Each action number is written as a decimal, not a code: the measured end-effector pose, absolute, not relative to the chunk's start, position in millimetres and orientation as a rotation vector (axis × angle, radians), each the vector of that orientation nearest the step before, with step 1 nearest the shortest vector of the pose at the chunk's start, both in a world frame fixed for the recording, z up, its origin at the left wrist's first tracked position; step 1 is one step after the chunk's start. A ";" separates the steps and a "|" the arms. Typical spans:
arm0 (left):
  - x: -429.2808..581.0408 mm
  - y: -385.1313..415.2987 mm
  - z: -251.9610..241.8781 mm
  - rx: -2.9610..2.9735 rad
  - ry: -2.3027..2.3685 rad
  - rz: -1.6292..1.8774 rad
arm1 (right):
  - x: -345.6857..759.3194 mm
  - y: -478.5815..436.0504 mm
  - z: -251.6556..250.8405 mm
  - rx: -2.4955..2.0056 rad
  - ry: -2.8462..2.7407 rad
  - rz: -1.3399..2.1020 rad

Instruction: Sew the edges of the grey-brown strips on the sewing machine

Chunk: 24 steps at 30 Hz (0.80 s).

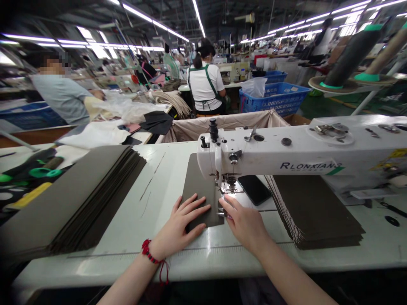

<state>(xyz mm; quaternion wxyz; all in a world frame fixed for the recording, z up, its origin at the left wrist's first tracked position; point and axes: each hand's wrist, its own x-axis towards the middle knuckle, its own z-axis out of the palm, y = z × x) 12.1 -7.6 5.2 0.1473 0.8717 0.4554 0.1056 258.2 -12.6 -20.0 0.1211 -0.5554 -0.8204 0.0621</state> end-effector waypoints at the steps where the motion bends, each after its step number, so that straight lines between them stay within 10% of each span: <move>1: 12.2 -7.5 5.2 2.508 1.310 0.297 | 258.1 -12.6 -19.6 -1.624 -2.397 0.181; 24: 18.6 -3.7 -8.8 2.532 1.460 0.314 | 258.2 -12.5 -23.3 -1.617 -2.382 0.184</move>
